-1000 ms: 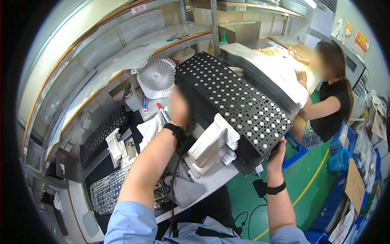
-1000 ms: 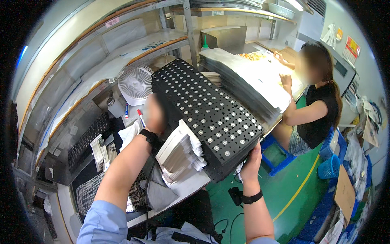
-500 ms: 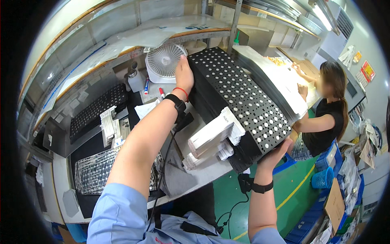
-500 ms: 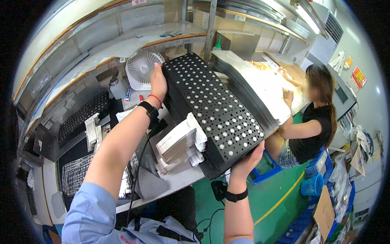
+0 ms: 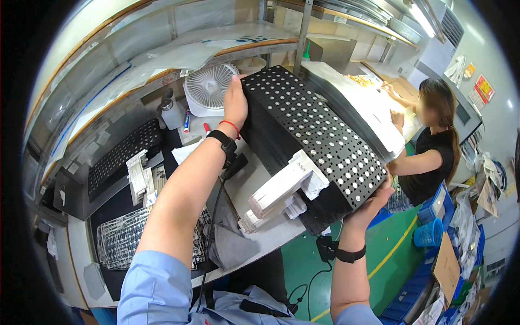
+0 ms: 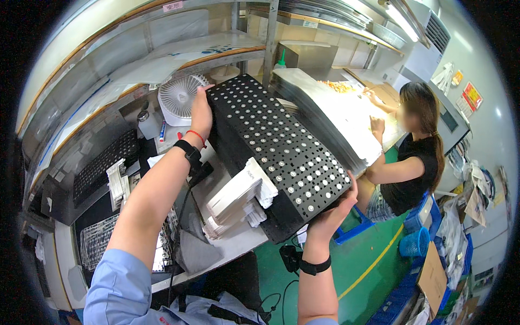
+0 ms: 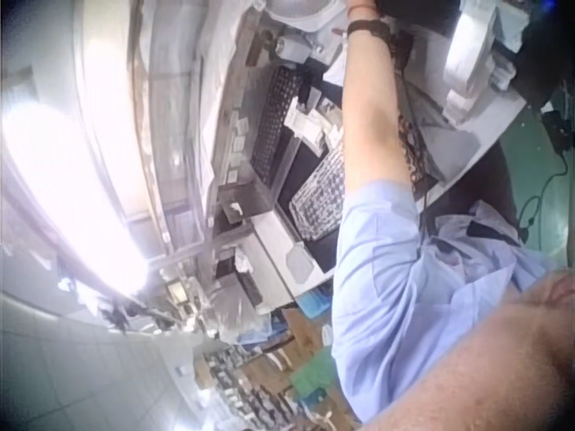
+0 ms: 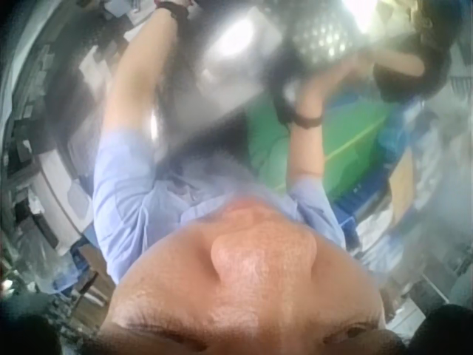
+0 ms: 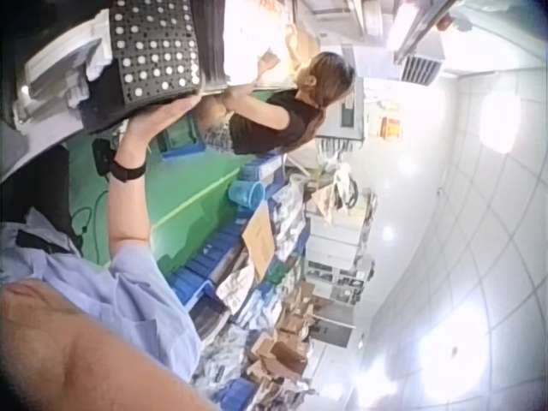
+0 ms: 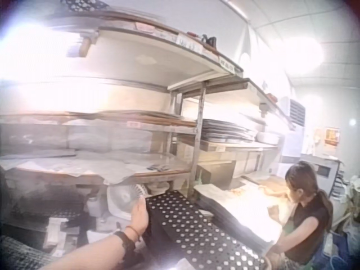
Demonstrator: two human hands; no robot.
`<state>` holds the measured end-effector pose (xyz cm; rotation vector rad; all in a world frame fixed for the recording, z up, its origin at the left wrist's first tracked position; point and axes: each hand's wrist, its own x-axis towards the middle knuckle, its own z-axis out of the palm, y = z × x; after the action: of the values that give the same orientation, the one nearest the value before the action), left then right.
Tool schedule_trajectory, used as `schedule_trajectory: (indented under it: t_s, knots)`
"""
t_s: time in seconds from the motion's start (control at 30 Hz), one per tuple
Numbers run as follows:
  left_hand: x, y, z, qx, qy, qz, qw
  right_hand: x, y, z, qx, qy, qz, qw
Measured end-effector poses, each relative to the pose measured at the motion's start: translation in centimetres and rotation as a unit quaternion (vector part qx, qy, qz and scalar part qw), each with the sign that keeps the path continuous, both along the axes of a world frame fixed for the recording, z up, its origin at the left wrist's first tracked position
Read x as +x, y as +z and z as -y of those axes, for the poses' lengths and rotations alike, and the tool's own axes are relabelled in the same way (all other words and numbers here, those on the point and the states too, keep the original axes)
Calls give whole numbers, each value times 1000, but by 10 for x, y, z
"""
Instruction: Assembling layers and components of a keyboard matrix.
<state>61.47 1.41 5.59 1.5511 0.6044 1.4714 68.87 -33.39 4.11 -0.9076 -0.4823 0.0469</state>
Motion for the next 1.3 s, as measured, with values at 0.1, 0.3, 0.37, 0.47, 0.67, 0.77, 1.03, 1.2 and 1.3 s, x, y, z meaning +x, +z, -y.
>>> schedule_trajectory:
  t_s: [0.1, 0.3, 0.37, 0.47, 0.67, 0.77, 1.03, 1.2, 1.3]
  knots:
    - [0, -1, -3, -20, -51, 42, 998, -7, 22, -5, -30, -59, 92, 994]
    - [5, 6, 6, -33, 36, -51, 998, -3, 18, -5, -64, -47, 65, 995]
    - [7, 6, 9, -21, 40, -56, 997, -5, 19, -4, -58, -40, 51, 996]
    - [3, -9, -10, -41, -2, 8, 999, -14, 21, -7, -60, -54, 39, 996]
    - [1, -13, -2, -40, 29, -42, 998, -4, -13, 1, -38, -32, 12, 999]
    - [-3, -10, 2, -50, 34, -54, 997, -2, -23, 3, -40, -5, 7, 999]
    - [1, -1, 10, -59, 112, -107, 986, -10, -10, -3, 16, 4, -52, 998]
    - [2, -11, 0, -60, 91, -93, 990, -3, -20, 0, 0, 4, -33, 999]
    - [3, -18, -11, -47, 70, -62, 995, -7, -9, -1, -4, -17, 4, 1000]
